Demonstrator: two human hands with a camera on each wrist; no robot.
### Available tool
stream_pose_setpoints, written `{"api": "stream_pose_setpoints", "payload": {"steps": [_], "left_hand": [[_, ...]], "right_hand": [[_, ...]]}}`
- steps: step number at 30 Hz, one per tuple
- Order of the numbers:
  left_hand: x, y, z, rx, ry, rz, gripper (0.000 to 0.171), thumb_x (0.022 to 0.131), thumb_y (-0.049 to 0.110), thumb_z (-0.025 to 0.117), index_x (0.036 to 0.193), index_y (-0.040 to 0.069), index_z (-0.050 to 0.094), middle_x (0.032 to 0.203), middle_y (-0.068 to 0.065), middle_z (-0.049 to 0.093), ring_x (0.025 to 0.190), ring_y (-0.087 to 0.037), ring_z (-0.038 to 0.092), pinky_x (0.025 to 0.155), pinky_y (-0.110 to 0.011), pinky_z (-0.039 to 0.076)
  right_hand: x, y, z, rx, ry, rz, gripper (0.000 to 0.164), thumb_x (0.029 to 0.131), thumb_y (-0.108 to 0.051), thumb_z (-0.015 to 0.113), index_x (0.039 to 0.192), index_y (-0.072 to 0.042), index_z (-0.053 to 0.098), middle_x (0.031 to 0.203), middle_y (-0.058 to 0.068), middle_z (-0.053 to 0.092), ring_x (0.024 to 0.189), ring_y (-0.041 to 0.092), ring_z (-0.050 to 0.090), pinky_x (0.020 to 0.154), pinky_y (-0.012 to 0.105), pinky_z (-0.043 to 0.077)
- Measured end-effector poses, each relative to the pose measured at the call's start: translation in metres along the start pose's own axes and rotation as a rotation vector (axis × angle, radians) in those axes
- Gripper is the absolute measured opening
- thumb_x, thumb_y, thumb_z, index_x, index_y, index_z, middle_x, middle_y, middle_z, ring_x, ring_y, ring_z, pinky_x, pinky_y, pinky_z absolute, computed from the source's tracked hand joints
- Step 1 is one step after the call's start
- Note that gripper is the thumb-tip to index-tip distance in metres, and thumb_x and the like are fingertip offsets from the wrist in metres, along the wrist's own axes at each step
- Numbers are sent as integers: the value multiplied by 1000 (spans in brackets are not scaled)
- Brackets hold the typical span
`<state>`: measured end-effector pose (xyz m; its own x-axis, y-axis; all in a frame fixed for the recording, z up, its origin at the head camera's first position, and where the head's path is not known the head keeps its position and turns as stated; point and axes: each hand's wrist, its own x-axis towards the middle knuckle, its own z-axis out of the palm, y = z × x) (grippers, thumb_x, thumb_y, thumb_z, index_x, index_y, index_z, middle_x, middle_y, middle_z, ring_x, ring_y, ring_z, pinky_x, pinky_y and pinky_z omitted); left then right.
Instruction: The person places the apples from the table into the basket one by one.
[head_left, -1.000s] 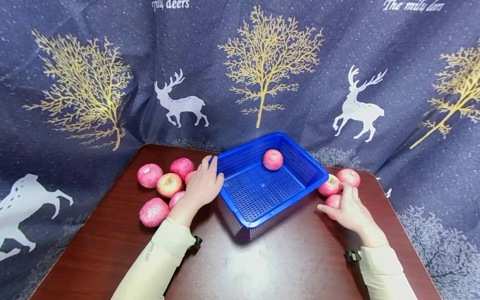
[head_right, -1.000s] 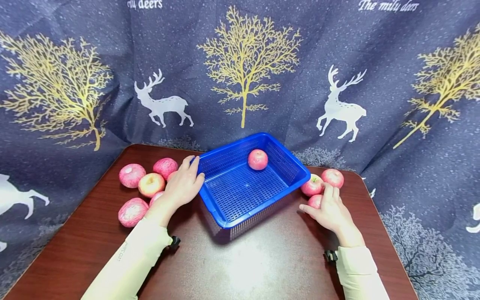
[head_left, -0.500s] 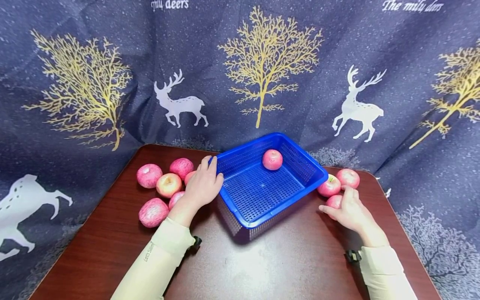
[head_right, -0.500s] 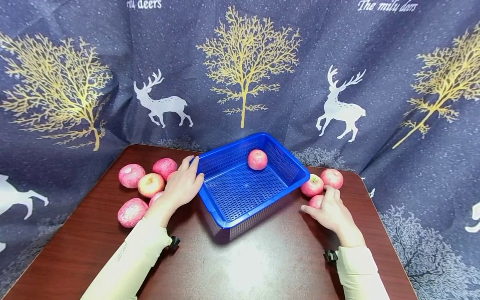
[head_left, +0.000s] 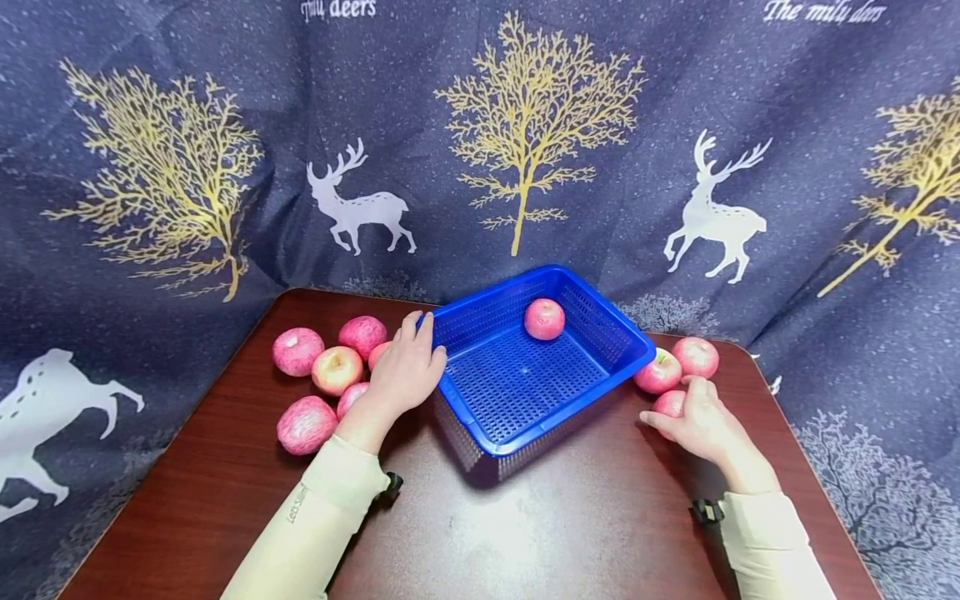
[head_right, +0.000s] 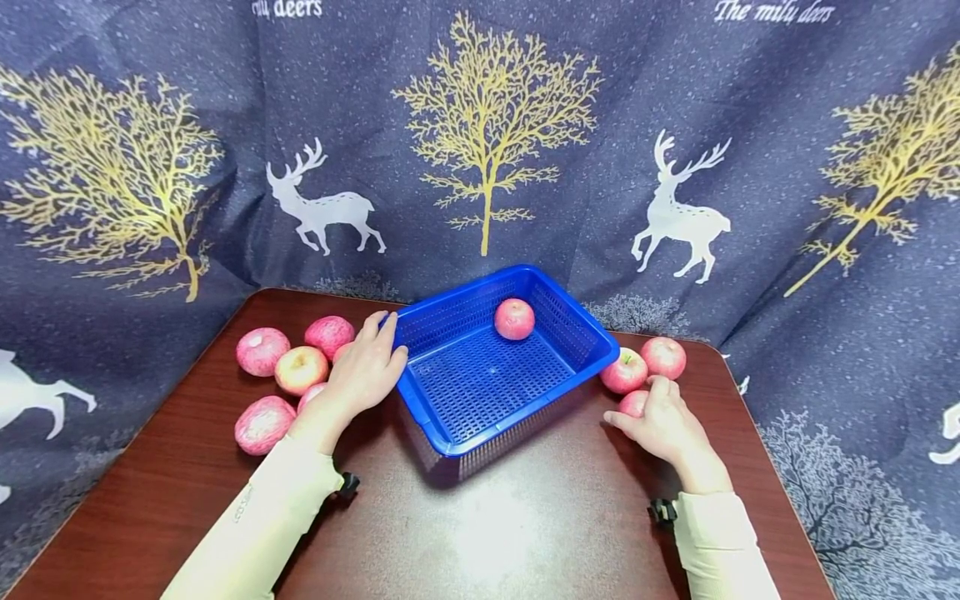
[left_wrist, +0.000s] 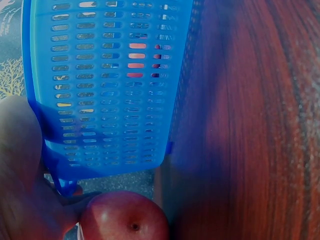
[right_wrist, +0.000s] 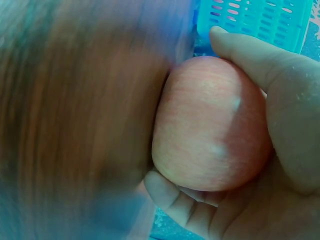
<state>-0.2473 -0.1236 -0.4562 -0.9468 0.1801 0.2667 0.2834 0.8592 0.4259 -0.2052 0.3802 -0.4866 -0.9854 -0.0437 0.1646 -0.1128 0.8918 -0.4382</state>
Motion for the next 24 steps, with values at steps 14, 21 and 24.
{"api": "stream_pose_setpoints", "payload": {"steps": [14, 21, 24], "left_hand": [[0, 1, -1, 1, -2, -1, 67, 111, 29, 55, 166, -7, 42, 169, -30, 38, 148, -47, 52, 113, -63, 49], [-1, 1, -1, 0, -5, -2, 68, 111, 29, 55, 166, -8, 42, 169, -30, 38, 148, -47, 51, 115, -63, 48], [-1, 1, -2, -2, -8, -2, 68, 111, 29, 55, 166, -8, 42, 169, -30, 38, 149, -47, 51, 115, -62, 48]], "right_hand": [[-3, -13, -9, -70, -56, 10, 69, 88, -50, 92, 114, 5, 59, 106, 31, 60, 101, 46, 63, 86, 59, 53], [-3, -13, -11, -75, -70, 16, 70, 89, -53, 90, 112, 5, 58, 106, 32, 59, 99, 46, 62, 84, 58, 53], [-3, -13, -12, -75, -73, 14, 70, 89, -53, 90, 111, 5, 57, 106, 31, 58, 99, 46, 62, 83, 58, 53]]}}
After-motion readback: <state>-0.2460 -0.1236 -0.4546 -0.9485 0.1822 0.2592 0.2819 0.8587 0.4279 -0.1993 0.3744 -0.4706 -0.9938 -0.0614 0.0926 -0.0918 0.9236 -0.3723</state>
